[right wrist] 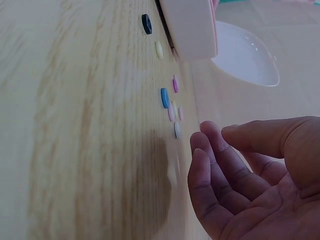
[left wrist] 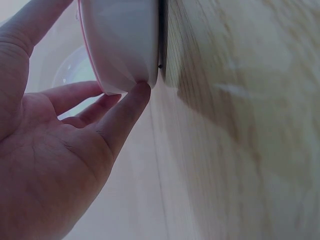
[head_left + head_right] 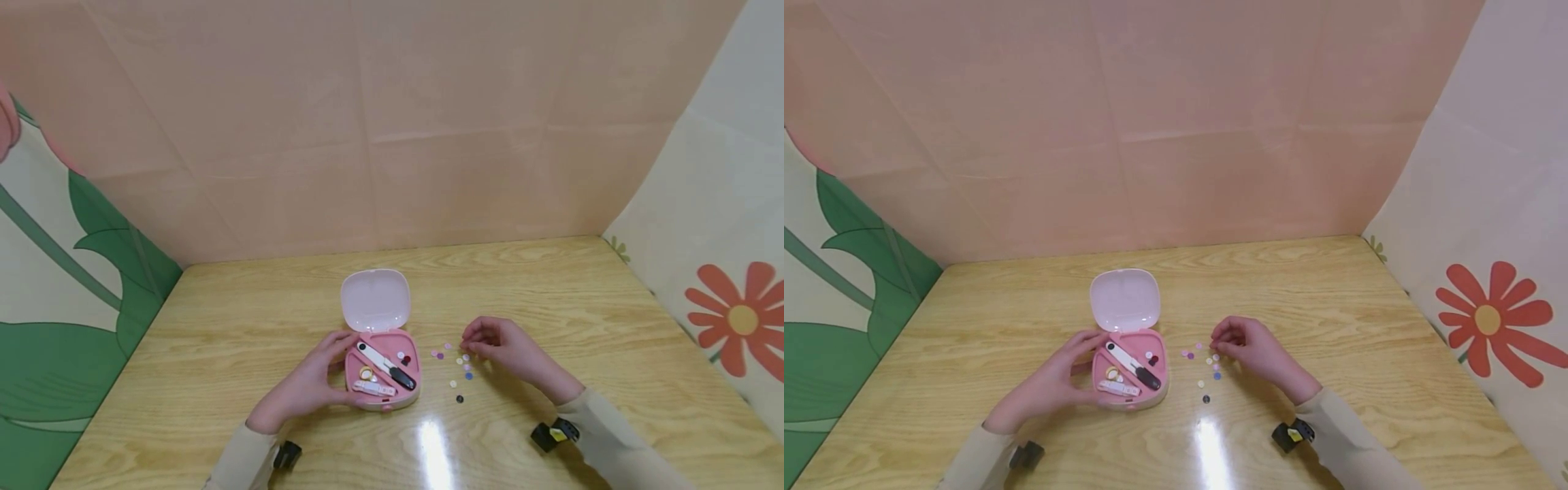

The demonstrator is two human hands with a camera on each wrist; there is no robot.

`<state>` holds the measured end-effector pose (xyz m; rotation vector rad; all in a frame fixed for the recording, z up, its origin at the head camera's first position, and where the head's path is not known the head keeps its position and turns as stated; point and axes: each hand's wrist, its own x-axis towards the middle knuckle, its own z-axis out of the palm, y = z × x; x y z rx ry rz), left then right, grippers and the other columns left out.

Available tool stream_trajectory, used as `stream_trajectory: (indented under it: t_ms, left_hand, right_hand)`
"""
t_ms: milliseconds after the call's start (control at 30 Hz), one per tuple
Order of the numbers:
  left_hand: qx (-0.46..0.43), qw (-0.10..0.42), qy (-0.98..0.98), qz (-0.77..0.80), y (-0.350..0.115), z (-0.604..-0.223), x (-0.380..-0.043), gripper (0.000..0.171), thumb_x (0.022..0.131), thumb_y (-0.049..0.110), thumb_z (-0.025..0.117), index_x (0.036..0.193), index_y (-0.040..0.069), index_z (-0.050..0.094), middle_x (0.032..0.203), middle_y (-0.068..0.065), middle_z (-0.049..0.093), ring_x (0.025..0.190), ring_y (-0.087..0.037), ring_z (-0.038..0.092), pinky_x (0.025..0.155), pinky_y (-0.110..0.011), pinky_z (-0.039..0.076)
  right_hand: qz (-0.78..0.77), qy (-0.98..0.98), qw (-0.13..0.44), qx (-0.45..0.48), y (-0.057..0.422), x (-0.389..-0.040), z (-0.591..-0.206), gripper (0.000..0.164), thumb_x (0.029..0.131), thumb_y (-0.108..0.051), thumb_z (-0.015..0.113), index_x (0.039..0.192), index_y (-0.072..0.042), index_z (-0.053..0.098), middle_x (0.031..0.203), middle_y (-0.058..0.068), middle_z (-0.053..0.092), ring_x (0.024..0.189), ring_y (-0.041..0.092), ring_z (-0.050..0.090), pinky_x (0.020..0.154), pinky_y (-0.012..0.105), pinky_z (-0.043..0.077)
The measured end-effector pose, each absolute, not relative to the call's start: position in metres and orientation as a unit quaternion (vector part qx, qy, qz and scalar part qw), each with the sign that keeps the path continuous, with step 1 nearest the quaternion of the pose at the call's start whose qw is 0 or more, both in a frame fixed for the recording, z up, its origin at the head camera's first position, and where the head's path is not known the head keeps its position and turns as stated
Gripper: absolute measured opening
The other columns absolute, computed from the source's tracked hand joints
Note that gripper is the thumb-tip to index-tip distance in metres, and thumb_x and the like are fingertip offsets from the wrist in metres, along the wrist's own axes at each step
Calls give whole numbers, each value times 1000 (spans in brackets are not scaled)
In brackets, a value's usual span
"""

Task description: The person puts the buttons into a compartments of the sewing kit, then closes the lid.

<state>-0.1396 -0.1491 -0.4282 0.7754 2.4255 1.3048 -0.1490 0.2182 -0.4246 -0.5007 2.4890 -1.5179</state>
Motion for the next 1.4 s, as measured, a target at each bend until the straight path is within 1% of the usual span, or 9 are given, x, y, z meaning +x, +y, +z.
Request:
stream_trajectory:
  t_ms: [133,300,567,667,800,1000,1100,1400]
  left_hand:
    - [269,138,839,452,-149,-428,-139,99,66,42,86,148,14,37,143,5,33,131,-15,38,105,-30,40]
    - [269,130,846,442,-149,-428,-139,101,64,42,86,147,14,37,144,5,33,132,-14,35,106,-30,37]
    - [267,133,846,442,-148,-427,-139,99,66,43,85,148,16,36,143,7,33,132,-14,35,108,-33,35]
    - [270,133,842,447,-148,-428,-139,99,66,42,85,148,16,37,142,7,34,131,-14,36,108,-32,36]
    - [272,134,836,456,-148,-429,-140,99,66,40,86,148,15,37,142,6,34,130,-13,38,105,-29,39]
    - [269,124,850,436,-148,-428,-140,100,65,44,85,148,15,37,142,7,34,131,-14,37,110,-36,32]
    - [268,122,853,431,-148,-428,-140,100,65,44,85,148,16,37,142,7,34,132,-14,36,111,-36,31]
    - [268,134,844,445,-148,-427,-138,99,66,42,85,148,15,37,142,6,34,131,-14,37,107,-32,37]
  right_hand:
    - [-514,836,94,-167,218,-149,-425,11,90,2,61,100,6,61,91,17,66,81,28,63,64,31,56]
    - [-516,835,98,-165,218,-149,-425,12,90,3,61,101,6,61,92,17,66,82,29,63,65,31,56]
    - [-518,831,101,-176,219,-150,-426,13,88,8,60,101,9,59,92,20,66,85,33,64,69,29,57]
    - [-509,836,103,-178,219,-150,-428,13,87,10,60,101,8,59,92,19,66,86,32,64,70,29,57]
    - [-489,848,105,-175,220,-151,-429,16,86,9,62,101,5,61,93,15,67,87,29,63,72,28,56]
    - [-482,852,102,-176,220,-153,-431,18,84,10,64,101,3,61,93,13,66,88,27,62,73,27,54]
    - [-480,854,100,-175,219,-154,-433,19,82,10,65,100,3,62,92,12,66,86,26,62,72,27,54]
    - [-468,863,103,-159,215,-154,-433,21,80,9,69,98,0,62,90,8,65,84,22,60,69,26,53]
